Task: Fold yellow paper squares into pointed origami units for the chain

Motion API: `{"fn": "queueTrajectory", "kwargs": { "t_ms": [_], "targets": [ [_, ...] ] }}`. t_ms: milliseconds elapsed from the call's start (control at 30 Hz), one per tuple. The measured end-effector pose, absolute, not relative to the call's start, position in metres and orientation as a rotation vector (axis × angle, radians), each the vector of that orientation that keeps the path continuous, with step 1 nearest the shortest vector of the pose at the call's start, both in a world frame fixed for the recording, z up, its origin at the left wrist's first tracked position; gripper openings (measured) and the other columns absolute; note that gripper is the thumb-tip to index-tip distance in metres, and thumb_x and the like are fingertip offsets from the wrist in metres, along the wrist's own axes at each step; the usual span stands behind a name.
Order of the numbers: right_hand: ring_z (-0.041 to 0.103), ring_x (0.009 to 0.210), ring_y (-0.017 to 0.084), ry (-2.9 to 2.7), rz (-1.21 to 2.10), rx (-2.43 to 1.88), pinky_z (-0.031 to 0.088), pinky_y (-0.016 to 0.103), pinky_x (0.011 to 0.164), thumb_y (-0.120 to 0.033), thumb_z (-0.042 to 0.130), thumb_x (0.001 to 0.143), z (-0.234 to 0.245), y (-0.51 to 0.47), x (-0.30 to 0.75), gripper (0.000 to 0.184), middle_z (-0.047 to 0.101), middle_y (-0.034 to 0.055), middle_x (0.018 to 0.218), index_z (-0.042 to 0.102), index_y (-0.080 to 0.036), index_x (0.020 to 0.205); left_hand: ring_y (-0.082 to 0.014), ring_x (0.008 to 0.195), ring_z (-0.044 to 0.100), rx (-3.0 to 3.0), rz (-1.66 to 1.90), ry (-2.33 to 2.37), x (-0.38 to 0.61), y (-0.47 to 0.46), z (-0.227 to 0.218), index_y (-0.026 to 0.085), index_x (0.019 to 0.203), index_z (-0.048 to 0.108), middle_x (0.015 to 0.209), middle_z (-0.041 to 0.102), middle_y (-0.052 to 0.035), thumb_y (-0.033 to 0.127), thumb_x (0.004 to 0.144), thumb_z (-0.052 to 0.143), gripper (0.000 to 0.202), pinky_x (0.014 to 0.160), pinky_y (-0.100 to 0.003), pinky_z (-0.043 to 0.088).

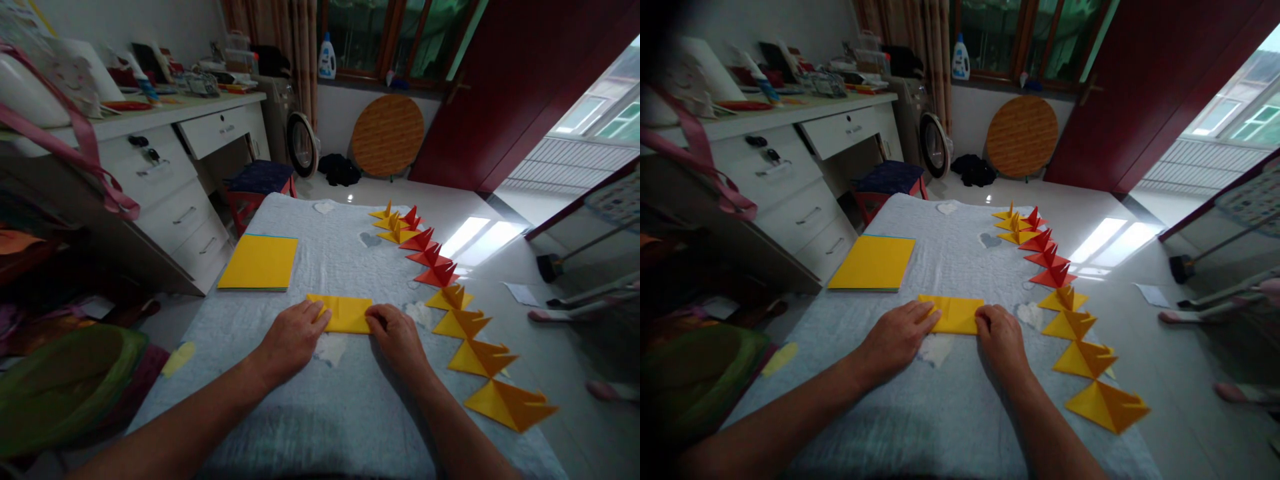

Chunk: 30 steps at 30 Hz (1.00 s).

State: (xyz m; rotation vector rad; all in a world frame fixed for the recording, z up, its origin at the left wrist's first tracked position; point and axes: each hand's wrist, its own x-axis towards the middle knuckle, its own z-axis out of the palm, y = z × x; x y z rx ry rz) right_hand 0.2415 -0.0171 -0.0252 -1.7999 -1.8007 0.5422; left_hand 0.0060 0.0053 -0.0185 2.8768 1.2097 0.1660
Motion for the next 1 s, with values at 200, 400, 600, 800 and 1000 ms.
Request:
{"fn": "queueTrajectory", "kwargs": {
  "t_ms": [200,400,600,800,1000],
  "targets": [
    [0.066,0.080,0.018,-1.846,0.538,-1.715,0.047,0.029,0.076,-0.019,0.054,0.089,-0.029,-0.020,0.245,0.016,0.070,0.0050,0.086,0.071,-0.018,0.089,-0.0285,0.118,0.058,2.833,0.108,1.230,0.010,0.001,-0.013,0.012,0.131,0.059,0.131,0.061,-0.0157,0.014,0.090,0.053,0.041,0.105,-0.044,0.049],
    [0.062,0.081,0.017,-1.974,0.475,-1.631,0.046,0.027,0.074,-0.018,0.052,0.094,-0.026,-0.023,0.242,0.018,0.066,0.0041,0.087,0.070,-0.019,0.089,-0.0287,0.118,0.059,2.866,0.135,1.232,0.012,0.000,-0.014,0.012,0.128,0.061,0.130,0.062,-0.0160,0.017,0.092,0.053,0.037,0.104,-0.044,0.050],
    [0.064,0.083,0.017,-1.921,0.467,-1.624,0.048,0.027,0.077,-0.015,0.053,0.093,-0.029,-0.022,0.243,0.017,0.068,0.0047,0.088,0.070,-0.018,0.092,-0.0315,0.114,0.059,2.900,0.170,1.269,0.015,-0.004,-0.017,0.016,0.135,0.058,0.126,0.062,-0.0182,0.037,0.096,0.056,0.044,0.097,-0.046,0.052],
    [0.067,0.082,0.018,-1.875,0.456,-1.718,0.048,0.029,0.079,-0.016,0.053,0.091,-0.031,-0.019,0.243,0.019,0.071,0.0055,0.087,0.072,-0.018,0.093,-0.0333,0.111,0.057,2.915,0.134,1.266,0.014,-0.007,-0.017,0.034,0.144,0.052,0.128,0.059,-0.0170,0.058,0.089,0.060,0.060,0.094,-0.047,0.051],
    [0.068,0.085,0.020,-1.856,0.449,-1.799,0.048,0.031,0.081,-0.015,0.054,0.089,-0.031,-0.018,0.241,0.019,0.073,0.0079,0.092,0.072,-0.015,0.094,-0.0341,0.116,0.053,2.904,0.117,1.266,0.014,-0.006,-0.022,0.034,0.143,0.053,0.131,0.057,-0.0180,0.063,0.088,0.058,0.063,0.097,-0.047,0.048]
  ]
}}
